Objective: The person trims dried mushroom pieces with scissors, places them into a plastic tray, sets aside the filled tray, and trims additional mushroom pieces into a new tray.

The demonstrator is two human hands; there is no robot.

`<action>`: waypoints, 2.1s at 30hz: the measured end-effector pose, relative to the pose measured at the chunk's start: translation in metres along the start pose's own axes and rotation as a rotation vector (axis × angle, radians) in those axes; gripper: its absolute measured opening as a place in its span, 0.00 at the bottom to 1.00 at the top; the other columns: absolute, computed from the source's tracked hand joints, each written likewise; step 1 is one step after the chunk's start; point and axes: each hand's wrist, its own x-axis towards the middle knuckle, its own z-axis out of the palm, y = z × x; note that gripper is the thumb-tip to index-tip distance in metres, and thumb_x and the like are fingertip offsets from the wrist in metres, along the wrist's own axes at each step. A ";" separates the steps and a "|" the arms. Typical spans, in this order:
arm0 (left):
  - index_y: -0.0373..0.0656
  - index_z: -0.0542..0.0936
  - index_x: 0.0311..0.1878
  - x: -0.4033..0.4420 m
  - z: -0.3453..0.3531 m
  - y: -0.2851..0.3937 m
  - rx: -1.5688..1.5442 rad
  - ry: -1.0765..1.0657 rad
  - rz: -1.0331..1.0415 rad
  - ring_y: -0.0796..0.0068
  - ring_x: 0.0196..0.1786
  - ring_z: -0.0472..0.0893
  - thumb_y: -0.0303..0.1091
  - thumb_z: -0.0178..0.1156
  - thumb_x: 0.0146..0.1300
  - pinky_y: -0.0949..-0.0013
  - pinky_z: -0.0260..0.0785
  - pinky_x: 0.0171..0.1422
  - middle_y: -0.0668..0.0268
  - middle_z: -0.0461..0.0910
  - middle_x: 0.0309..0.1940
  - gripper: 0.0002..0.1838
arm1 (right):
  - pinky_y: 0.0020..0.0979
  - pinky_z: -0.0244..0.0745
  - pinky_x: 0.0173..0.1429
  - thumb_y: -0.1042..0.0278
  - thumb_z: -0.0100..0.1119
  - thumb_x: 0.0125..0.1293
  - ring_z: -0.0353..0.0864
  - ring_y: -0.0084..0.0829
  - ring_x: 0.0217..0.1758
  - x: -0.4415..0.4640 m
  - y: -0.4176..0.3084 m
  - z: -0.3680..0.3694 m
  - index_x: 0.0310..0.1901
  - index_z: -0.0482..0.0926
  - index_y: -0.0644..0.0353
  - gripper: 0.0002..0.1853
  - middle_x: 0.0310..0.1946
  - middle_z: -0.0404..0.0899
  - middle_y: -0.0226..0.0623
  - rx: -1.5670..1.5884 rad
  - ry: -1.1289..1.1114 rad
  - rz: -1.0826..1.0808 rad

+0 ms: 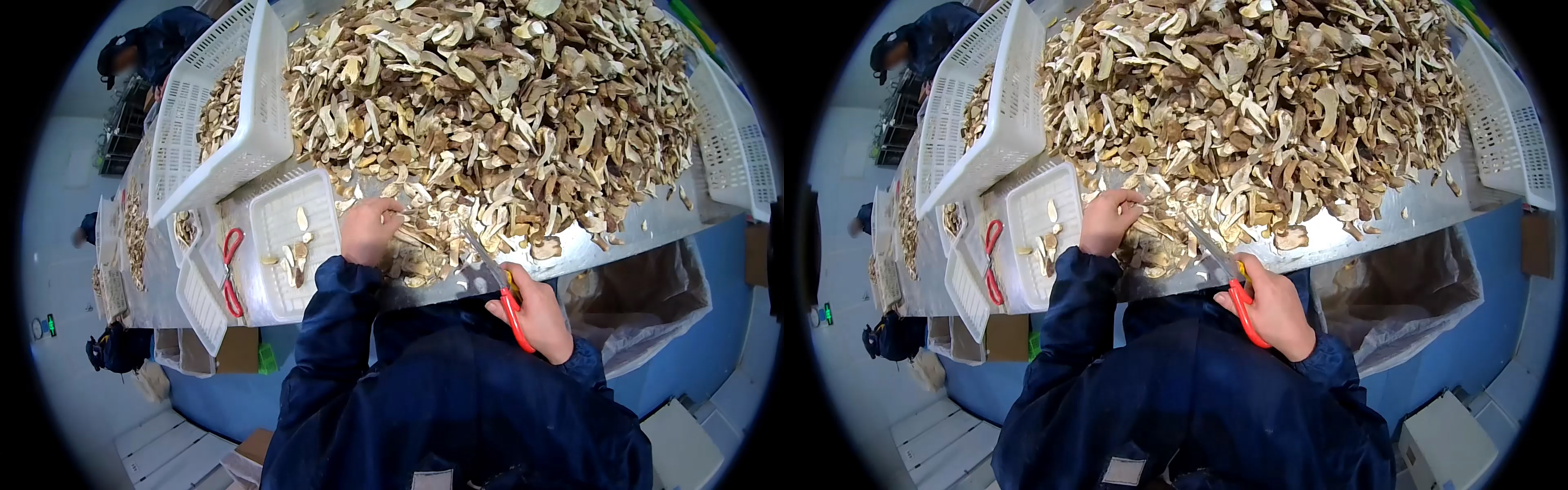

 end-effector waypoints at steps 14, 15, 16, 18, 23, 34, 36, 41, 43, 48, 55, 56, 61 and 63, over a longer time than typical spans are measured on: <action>0.36 0.81 0.32 -0.031 -0.050 0.008 -0.167 0.155 -0.170 0.73 0.29 0.75 0.35 0.67 0.55 0.68 0.68 0.36 0.63 0.78 0.24 0.11 | 0.39 0.69 0.31 0.56 0.71 0.55 0.78 0.46 0.25 -0.001 0.004 -0.002 0.55 0.69 0.61 0.31 0.19 0.74 0.43 -0.018 0.032 -0.001; 0.36 0.80 0.32 -0.041 -0.064 0.002 -0.159 0.293 -0.137 0.76 0.29 0.74 0.34 0.68 0.55 0.68 0.67 0.36 0.64 0.77 0.23 0.11 | 0.39 0.70 0.31 0.56 0.71 0.55 0.78 0.46 0.25 0.000 0.003 -0.004 0.55 0.69 0.61 0.31 0.19 0.74 0.43 -0.015 0.036 0.001; 0.36 0.80 0.35 -0.051 -0.083 -0.008 -0.099 0.306 -0.308 0.73 0.31 0.76 0.33 0.68 0.54 0.69 0.69 0.38 0.63 0.79 0.26 0.10 | 0.39 0.70 0.31 0.56 0.72 0.55 0.78 0.46 0.25 -0.001 0.004 -0.005 0.55 0.69 0.61 0.31 0.20 0.74 0.43 -0.012 0.038 0.003; 0.37 0.80 0.40 -0.060 -0.105 -0.028 0.135 0.306 -0.382 0.68 0.35 0.78 0.30 0.68 0.53 0.69 0.71 0.42 0.61 0.80 0.33 0.12 | 0.39 0.71 0.32 0.56 0.72 0.55 0.78 0.46 0.25 0.000 0.007 -0.004 0.55 0.69 0.62 0.31 0.20 0.75 0.43 -0.002 0.067 0.002; 0.40 0.79 0.49 -0.052 -0.079 -0.029 0.689 0.393 0.223 0.57 0.40 0.79 0.29 0.67 0.52 0.65 0.73 0.48 0.56 0.80 0.41 0.19 | 0.38 0.72 0.33 0.57 0.72 0.55 0.79 0.47 0.26 0.002 0.007 -0.006 0.55 0.70 0.63 0.30 0.21 0.76 0.45 -0.007 0.088 0.013; 0.41 0.79 0.43 0.023 0.040 0.055 0.142 -0.044 0.211 0.54 0.39 0.78 0.30 0.61 0.58 0.59 0.71 0.43 0.57 0.75 0.38 0.10 | 0.37 0.71 0.33 0.60 0.71 0.56 0.79 0.48 0.26 -0.011 -0.003 -0.017 0.56 0.70 0.63 0.29 0.22 0.75 0.47 -0.039 0.114 0.064; 0.40 0.78 0.40 0.024 0.036 0.045 0.057 -0.062 0.196 0.56 0.37 0.78 0.29 0.60 0.57 0.61 0.71 0.42 0.56 0.76 0.36 0.08 | 0.37 0.72 0.33 0.60 0.71 0.56 0.79 0.47 0.26 -0.012 -0.002 -0.017 0.55 0.70 0.63 0.29 0.22 0.75 0.46 -0.027 0.111 0.073; 0.39 0.77 0.40 0.023 0.021 0.040 -0.145 -0.124 0.135 0.51 0.42 0.79 0.29 0.58 0.58 0.58 0.72 0.48 0.55 0.79 0.38 0.08 | 0.37 0.71 0.33 0.60 0.70 0.56 0.79 0.47 0.26 -0.008 0.002 -0.015 0.55 0.70 0.63 0.29 0.21 0.75 0.45 -0.010 0.122 0.036; 0.39 0.77 0.39 0.023 0.027 0.042 -0.191 -0.130 0.200 0.51 0.43 0.79 0.29 0.57 0.58 0.59 0.73 0.48 0.55 0.80 0.39 0.07 | 0.37 0.71 0.33 0.60 0.71 0.56 0.79 0.46 0.26 -0.006 -0.001 -0.016 0.55 0.70 0.63 0.29 0.20 0.75 0.44 -0.006 0.115 0.033; 0.40 0.80 0.39 0.028 0.053 0.073 0.268 -0.241 0.255 0.53 0.44 0.79 0.32 0.59 0.60 0.60 0.72 0.48 0.57 0.80 0.37 0.08 | 0.37 0.71 0.33 0.60 0.71 0.56 0.78 0.46 0.25 -0.008 0.000 -0.015 0.55 0.70 0.62 0.29 0.20 0.74 0.43 0.017 0.105 0.046; 0.38 0.76 0.33 0.036 0.006 0.028 -1.255 -0.431 -0.357 0.81 0.25 0.68 0.30 0.58 0.63 0.79 0.58 0.27 0.72 0.70 0.24 0.06 | 0.39 0.70 0.32 0.59 0.72 0.55 0.77 0.47 0.25 -0.013 0.008 -0.020 0.54 0.70 0.61 0.29 0.19 0.73 0.43 0.001 0.137 0.046; 0.39 0.75 0.33 0.034 -0.001 0.031 -1.358 -0.379 -0.368 0.82 0.23 0.66 0.30 0.58 0.63 0.80 0.56 0.26 0.72 0.69 0.23 0.05 | 0.39 0.70 0.32 0.58 0.72 0.55 0.78 0.47 0.26 -0.012 0.009 -0.020 0.54 0.70 0.61 0.29 0.20 0.74 0.43 0.010 0.119 0.074; 0.43 0.75 0.40 0.030 -0.011 0.019 -1.014 -0.335 -0.267 0.86 0.26 0.66 0.33 0.58 0.64 0.83 0.52 0.24 0.71 0.72 0.28 0.05 | 0.40 0.70 0.32 0.58 0.71 0.55 0.78 0.47 0.27 -0.008 0.011 -0.014 0.54 0.70 0.61 0.29 0.21 0.75 0.44 0.009 0.139 0.009; 0.42 0.80 0.39 0.027 0.000 0.031 -0.388 -0.204 0.007 0.71 0.24 0.76 0.38 0.63 0.59 0.70 0.66 0.29 0.66 0.77 0.23 0.10 | 0.39 0.70 0.32 0.58 0.71 0.55 0.78 0.47 0.27 -0.009 0.012 -0.014 0.54 0.70 0.61 0.29 0.22 0.75 0.45 0.015 0.135 -0.001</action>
